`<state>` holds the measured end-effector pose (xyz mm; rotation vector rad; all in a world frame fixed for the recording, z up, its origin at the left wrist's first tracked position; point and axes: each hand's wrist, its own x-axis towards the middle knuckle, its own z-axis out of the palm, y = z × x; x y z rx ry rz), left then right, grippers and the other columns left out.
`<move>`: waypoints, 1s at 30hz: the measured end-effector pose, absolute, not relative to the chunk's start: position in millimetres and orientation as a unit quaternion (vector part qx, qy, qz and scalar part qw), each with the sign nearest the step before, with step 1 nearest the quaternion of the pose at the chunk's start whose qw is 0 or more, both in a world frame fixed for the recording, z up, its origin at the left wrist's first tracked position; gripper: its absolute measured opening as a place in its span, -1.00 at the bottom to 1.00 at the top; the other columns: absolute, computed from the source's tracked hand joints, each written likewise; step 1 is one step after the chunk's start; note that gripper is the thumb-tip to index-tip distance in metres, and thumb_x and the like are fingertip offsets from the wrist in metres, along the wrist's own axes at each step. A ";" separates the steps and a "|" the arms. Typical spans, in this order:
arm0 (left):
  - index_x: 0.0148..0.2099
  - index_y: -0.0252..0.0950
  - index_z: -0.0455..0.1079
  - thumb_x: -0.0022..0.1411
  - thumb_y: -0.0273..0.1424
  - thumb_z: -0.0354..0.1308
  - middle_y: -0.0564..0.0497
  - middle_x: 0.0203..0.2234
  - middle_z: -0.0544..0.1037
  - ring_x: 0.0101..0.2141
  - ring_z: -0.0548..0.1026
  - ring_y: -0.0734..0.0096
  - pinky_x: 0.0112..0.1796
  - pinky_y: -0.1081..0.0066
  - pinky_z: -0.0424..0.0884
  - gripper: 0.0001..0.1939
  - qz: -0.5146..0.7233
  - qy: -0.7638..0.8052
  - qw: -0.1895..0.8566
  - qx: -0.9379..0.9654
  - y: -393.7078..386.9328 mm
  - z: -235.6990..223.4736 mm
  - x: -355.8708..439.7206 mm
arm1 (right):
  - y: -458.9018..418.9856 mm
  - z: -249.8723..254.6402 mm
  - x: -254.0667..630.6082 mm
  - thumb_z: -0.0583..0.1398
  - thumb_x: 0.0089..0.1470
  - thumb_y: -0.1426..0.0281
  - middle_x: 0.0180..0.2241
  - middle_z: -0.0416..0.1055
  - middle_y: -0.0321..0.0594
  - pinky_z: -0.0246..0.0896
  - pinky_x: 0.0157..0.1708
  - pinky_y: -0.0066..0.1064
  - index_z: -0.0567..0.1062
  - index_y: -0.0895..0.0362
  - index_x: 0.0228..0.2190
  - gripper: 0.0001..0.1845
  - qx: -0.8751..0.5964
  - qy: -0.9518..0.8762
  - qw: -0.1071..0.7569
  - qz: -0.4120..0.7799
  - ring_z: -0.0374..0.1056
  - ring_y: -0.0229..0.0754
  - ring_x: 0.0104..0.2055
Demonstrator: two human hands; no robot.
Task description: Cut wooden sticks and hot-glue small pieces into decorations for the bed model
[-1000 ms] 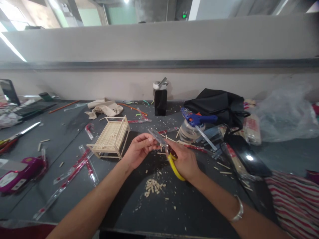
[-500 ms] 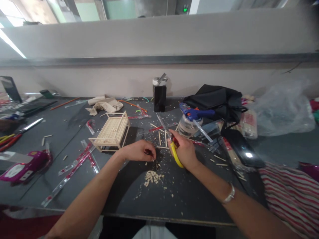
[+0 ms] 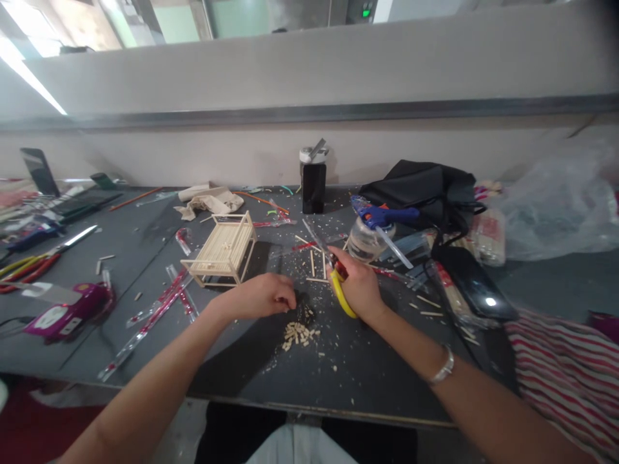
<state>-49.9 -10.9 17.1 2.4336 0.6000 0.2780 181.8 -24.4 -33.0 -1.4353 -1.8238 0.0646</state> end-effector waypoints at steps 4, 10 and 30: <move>-0.38 -0.23 0.54 0.15 -0.57 0.13 0.01 -0.45 0.52 -0.42 0.47 0.45 -0.34 0.50 0.31 -0.81 0.136 0.235 0.327 0.905 -15.7 8.3 -57.0 | -24.3 -32.3 181.9 0.15 0.02 0.50 -0.43 0.57 -0.24 0.31 -0.38 -0.41 0.53 0.12 -0.05 -0.58 -0.564 -0.723 0.398 0.030 0.44 -0.18 -0.45; -0.38 -0.27 0.50 0.16 -0.47 0.19 0.01 -0.48 0.51 -0.45 0.44 0.46 -0.37 0.49 0.31 -0.92 0.229 0.315 0.450 0.804 -20.4 5.2 -51.9 | -26.1 -30.9 180.8 0.14 0.04 0.49 -0.43 0.56 -0.24 0.31 -0.39 -0.41 0.52 0.11 -0.05 -0.60 -0.557 -0.724 0.405 0.033 0.43 -0.19 -0.45; -0.33 -0.35 0.46 0.02 -0.53 0.33 0.06 -0.55 0.52 -0.55 0.46 0.57 -0.44 0.55 0.40 -0.87 0.506 0.244 0.736 0.378 8.8 8.3 1.1 | -33.3 -21.6 176.6 0.13 0.01 0.57 -0.38 0.46 -0.20 0.30 -0.29 -0.33 0.42 0.08 0.08 -0.44 -0.540 -0.771 0.335 -0.029 0.37 -0.10 -0.30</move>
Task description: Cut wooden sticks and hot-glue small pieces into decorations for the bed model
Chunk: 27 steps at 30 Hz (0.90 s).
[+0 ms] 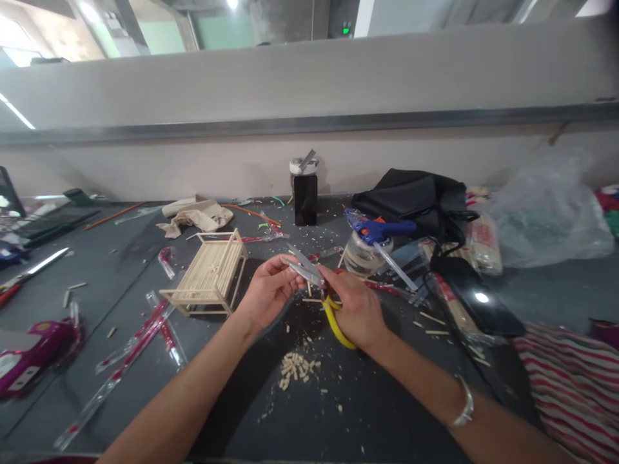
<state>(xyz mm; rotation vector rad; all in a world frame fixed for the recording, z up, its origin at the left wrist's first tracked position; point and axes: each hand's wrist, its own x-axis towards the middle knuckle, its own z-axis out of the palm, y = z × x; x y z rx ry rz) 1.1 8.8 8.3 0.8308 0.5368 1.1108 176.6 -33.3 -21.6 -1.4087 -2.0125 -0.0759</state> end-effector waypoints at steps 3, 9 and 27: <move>-0.36 -0.37 0.46 -0.01 -0.50 0.36 0.06 -0.58 0.52 -0.55 0.46 0.56 -0.45 0.56 0.39 -0.85 0.495 0.237 0.741 0.387 9.7 10.7 -1.1 | -33.8 -20.3 177.2 0.14 0.02 0.56 -0.38 0.46 -0.18 0.30 -0.28 -0.31 0.41 0.11 0.09 -0.44 -0.537 -0.777 0.326 -0.033 0.37 -0.08 -0.29; -0.38 -0.38 0.45 -0.08 -0.47 0.41 0.06 -0.59 0.51 -0.57 0.44 0.57 -0.46 0.57 0.38 -0.80 0.490 0.227 0.755 0.373 10.6 10.3 -0.8 | -35.8 -17.5 177.1 0.14 0.02 0.56 -0.39 0.44 -0.21 0.28 -0.29 -0.33 0.39 0.12 0.11 -0.43 -0.537 -0.781 0.318 -0.017 0.36 -0.11 -0.31; -0.37 -0.31 0.34 -0.07 -0.45 0.42 0.12 -0.54 0.50 -0.55 0.46 0.56 -0.45 0.54 0.38 -0.71 0.502 0.199 0.751 0.379 9.8 5.8 1.4 | -36.4 -19.7 175.8 0.10 -0.04 0.62 -0.29 0.46 -0.15 0.31 -0.19 -0.25 0.35 0.11 0.11 -0.36 -0.521 -0.791 0.320 0.010 0.36 -0.05 -0.22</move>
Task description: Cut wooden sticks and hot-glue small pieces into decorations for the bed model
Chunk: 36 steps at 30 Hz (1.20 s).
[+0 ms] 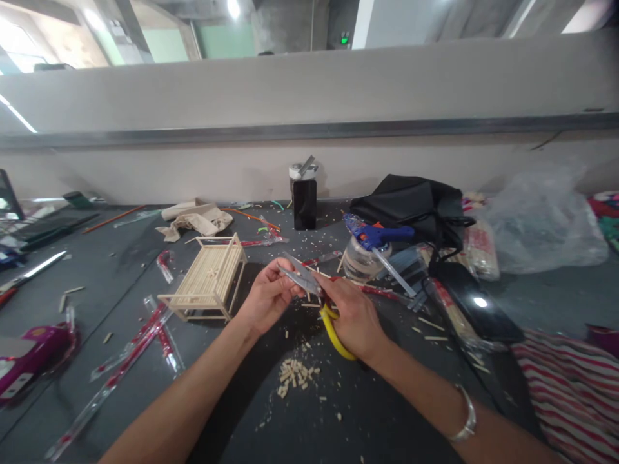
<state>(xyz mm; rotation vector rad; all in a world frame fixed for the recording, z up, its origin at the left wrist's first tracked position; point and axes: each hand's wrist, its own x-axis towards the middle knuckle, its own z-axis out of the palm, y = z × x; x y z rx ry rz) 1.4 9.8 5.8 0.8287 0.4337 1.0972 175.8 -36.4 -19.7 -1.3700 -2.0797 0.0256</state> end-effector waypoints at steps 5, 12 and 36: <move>-0.37 -0.30 0.32 -0.08 -0.45 0.42 0.13 -0.56 0.49 -0.56 0.45 0.57 -0.45 0.54 0.38 -0.69 0.501 0.199 0.752 0.380 10.4 2.7 1.9 | -35.3 -20.8 175.4 0.10 -0.02 0.62 -0.29 0.45 -0.11 0.32 -0.20 -0.21 0.37 0.15 0.10 -0.39 -0.526 -0.790 0.314 0.028 0.36 -0.01 -0.23; -0.39 -0.32 0.32 -0.07 -0.48 0.42 0.12 -0.55 0.50 -0.55 0.47 0.56 -0.45 0.56 0.40 -0.70 0.504 0.186 0.758 0.370 8.3 1.3 4.3 | -36.7 -19.7 176.0 0.10 -0.02 0.63 -0.28 0.46 -0.09 0.32 -0.18 -0.21 0.37 0.18 0.11 -0.38 -0.519 -0.791 0.320 0.040 0.36 -0.02 -0.22; -0.38 -0.33 0.34 -0.06 -0.48 0.42 0.08 -0.55 0.52 -0.57 0.48 0.56 -0.45 0.55 0.45 -0.72 0.490 0.174 0.765 0.380 11.1 -5.0 0.6 | -37.1 -15.9 176.2 0.09 -0.06 0.64 -0.29 0.42 -0.08 0.35 -0.17 -0.20 0.39 0.20 0.09 -0.38 -0.508 -0.797 0.325 0.021 0.36 -0.01 -0.21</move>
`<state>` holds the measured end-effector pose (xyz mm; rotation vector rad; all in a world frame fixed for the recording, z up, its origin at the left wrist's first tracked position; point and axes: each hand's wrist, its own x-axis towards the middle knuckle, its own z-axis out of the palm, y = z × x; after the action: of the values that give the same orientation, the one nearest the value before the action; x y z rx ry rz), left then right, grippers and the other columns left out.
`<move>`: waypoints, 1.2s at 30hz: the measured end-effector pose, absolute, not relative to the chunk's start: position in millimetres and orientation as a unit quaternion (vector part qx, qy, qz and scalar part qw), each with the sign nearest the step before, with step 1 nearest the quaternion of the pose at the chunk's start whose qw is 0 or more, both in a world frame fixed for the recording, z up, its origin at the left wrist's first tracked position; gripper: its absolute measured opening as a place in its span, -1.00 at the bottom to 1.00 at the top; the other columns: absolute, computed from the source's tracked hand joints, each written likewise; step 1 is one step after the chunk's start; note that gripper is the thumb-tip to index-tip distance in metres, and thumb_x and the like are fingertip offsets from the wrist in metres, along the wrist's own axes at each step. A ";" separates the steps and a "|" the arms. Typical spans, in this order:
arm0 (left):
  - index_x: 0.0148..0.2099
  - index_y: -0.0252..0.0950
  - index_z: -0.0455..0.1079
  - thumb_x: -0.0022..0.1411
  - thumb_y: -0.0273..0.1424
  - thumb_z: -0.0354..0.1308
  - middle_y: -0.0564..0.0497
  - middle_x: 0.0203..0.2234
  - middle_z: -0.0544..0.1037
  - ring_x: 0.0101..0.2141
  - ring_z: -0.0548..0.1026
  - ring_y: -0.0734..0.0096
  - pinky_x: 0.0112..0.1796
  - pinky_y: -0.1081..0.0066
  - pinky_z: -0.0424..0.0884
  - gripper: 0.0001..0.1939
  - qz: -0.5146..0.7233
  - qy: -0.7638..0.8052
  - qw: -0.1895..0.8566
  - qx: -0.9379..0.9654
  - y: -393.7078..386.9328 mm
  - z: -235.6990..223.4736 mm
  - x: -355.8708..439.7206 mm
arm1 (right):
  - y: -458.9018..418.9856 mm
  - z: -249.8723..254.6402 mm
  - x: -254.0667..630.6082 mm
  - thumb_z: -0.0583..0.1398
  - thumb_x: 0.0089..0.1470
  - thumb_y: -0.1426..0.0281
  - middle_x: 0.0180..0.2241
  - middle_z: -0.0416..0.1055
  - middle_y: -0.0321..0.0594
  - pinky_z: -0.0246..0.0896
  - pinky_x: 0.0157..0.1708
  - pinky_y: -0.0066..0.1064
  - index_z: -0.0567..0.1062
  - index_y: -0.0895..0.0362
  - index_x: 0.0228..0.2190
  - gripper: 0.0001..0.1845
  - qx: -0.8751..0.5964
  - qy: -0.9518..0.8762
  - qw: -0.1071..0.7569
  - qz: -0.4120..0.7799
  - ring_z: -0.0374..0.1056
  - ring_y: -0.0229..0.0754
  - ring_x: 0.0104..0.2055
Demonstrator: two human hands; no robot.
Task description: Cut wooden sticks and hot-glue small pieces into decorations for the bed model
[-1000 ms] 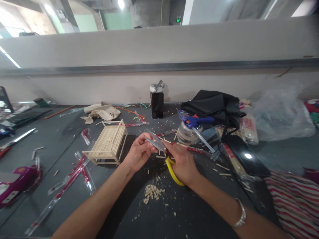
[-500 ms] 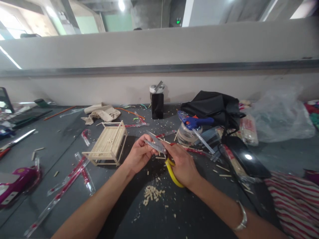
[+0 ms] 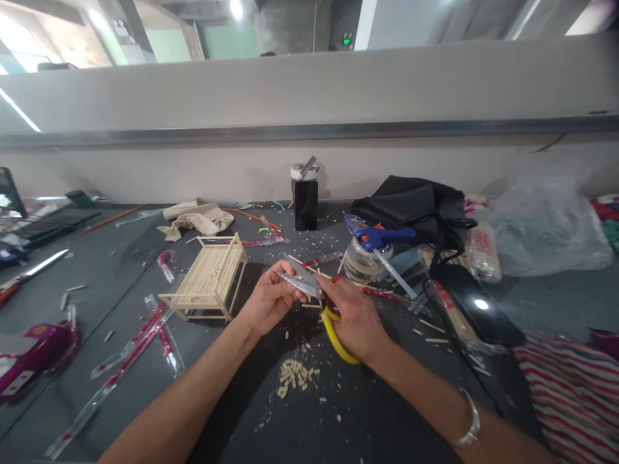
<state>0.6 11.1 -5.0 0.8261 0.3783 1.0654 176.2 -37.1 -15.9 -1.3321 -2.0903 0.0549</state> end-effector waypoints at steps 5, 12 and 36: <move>-0.39 -0.32 0.33 -0.10 -0.46 0.44 0.10 -0.56 0.50 -0.57 0.47 0.54 -0.46 0.54 0.45 -0.69 0.498 0.185 0.756 0.382 11.1 -2.4 -0.2 | -37.5 -16.5 176.0 0.10 -0.07 0.62 -0.32 0.43 -0.10 0.38 -0.24 -0.24 0.42 0.19 0.06 -0.40 -0.508 -0.793 0.335 0.013 0.39 -0.03 -0.26; -0.36 -0.32 0.37 -0.07 -0.47 0.42 0.10 -0.57 0.50 -0.57 0.45 0.56 -0.45 0.53 0.42 -0.72 0.499 0.190 0.756 0.378 11.7 -3.6 0.3 | -37.7 -19.1 174.9 0.09 -0.06 0.60 -0.34 0.51 -0.09 0.41 -0.25 -0.24 0.45 0.22 0.02 -0.45 -0.511 -0.791 0.338 -0.010 0.45 -0.03 -0.29; -0.40 -0.36 0.52 -0.12 -0.49 0.44 0.05 -0.53 0.58 -0.52 0.51 0.53 -0.41 0.51 0.46 -0.82 0.555 0.264 0.706 0.351 15.2 -1.6 2.3 | -31.2 -23.6 179.9 0.14 0.00 0.58 -0.25 0.58 -0.19 0.35 -0.26 -0.35 0.46 0.11 0.01 -0.50 -0.561 -0.763 0.321 0.012 0.47 -0.12 -0.27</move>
<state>2.3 15.2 -1.6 0.7802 0.5864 1.2342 179.9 -31.2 -23.6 -1.4735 -2.0044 0.0315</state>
